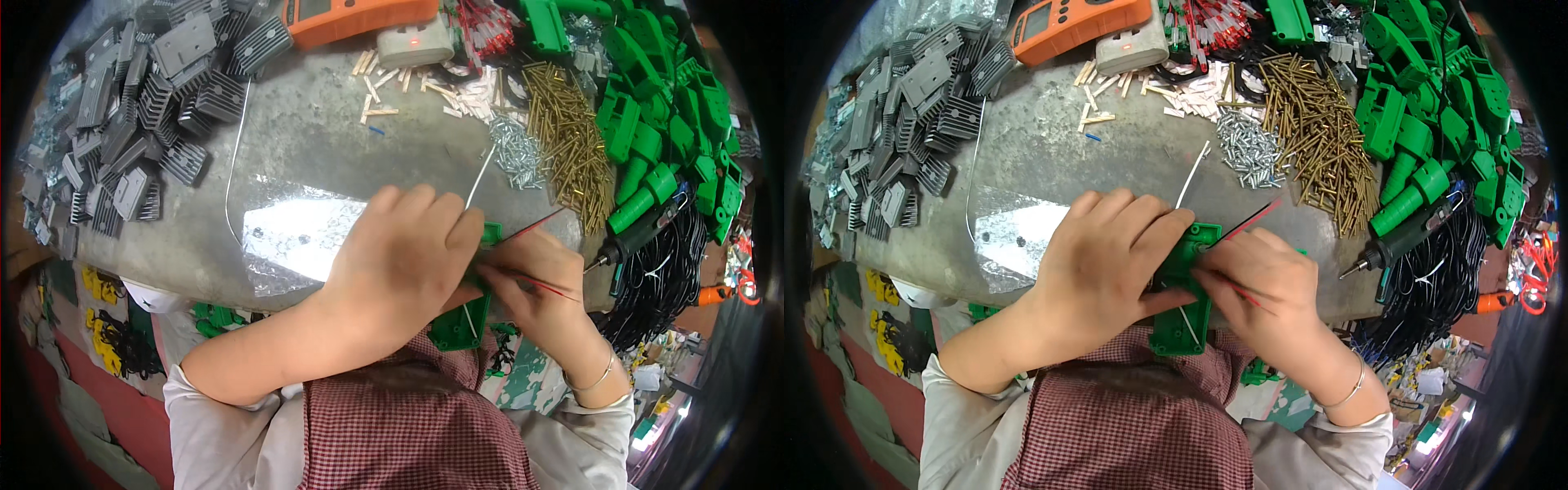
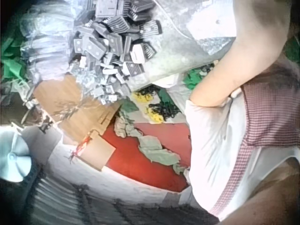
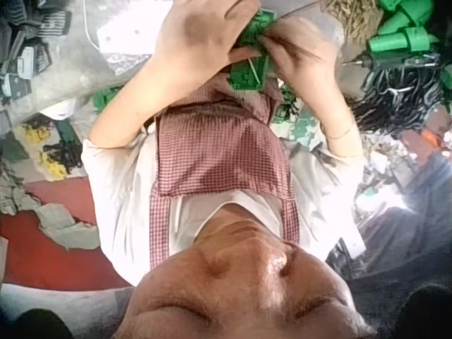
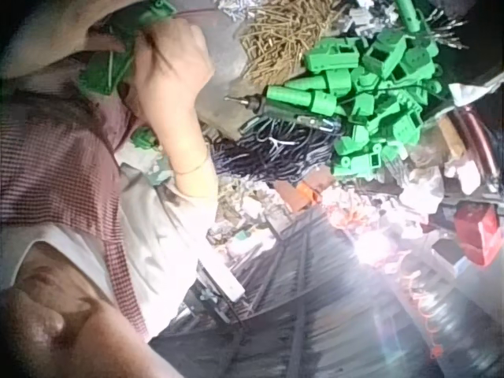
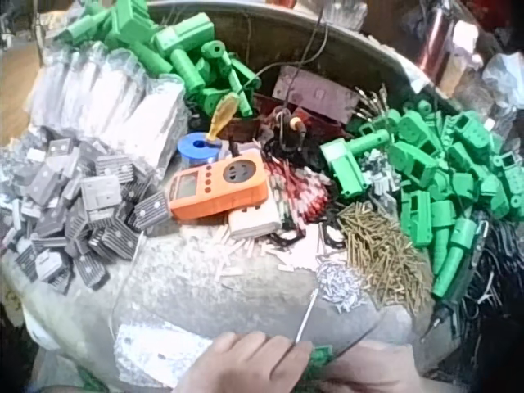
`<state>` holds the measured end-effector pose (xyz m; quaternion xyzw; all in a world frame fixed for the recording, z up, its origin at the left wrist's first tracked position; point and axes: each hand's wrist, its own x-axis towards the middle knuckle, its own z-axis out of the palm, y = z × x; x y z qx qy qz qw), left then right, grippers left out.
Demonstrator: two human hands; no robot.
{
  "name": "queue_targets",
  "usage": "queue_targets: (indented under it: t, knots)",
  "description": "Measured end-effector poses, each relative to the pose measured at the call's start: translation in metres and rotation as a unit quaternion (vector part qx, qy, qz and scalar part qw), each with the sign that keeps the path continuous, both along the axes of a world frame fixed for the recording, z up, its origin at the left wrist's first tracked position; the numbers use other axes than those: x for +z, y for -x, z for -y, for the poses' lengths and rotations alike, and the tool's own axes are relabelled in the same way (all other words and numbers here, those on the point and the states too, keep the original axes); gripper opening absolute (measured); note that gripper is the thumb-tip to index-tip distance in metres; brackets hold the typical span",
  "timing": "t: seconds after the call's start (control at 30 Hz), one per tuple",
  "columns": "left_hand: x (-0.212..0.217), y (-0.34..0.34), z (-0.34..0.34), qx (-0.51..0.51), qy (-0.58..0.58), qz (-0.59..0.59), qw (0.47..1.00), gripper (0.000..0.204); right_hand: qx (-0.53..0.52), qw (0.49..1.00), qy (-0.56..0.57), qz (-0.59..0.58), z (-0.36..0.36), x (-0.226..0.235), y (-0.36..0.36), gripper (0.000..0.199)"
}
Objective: The person assembles an electric heating tool by attaching green plastic casing pieces, driving screws with an electric screwdriver, applying a sticker, and soldering internal wires using a soldering iron.
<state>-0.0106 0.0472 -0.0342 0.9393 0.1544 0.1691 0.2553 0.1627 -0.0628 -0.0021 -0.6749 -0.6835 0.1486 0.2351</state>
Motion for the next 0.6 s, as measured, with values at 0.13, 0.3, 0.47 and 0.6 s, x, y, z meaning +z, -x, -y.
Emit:
queue_targets:
  t: [0.13, 0.3, 0.47, 0.6]
  knots:
    - [-0.002, 0.0, -0.001, 0.01, 0.033, 0.016, 0.999, 0.065, -0.207, 0.955, -0.074, -0.201, 0.025, 0.03, -0.025, 0.006]
    - [0.008, 0.003, 0.007, -0.005, -0.017, 0.085, 0.996, 0.069, -0.126, 0.981, 0.09, -0.117, 0.035, 0.037, -0.054, 0.034]
    - [0.057, 0.002, 0.022, 0.026, -0.068, 0.057, 0.996, 0.073, -0.045, 0.997, 0.022, -0.061, 0.039, 0.068, -0.023, 0.033]
    - [0.071, 0.003, 0.022, -0.009, -0.007, 0.001, 1.0, 0.056, -0.007, 0.999, -0.046, -0.005, 0.045, 0.071, -0.016, 0.034]
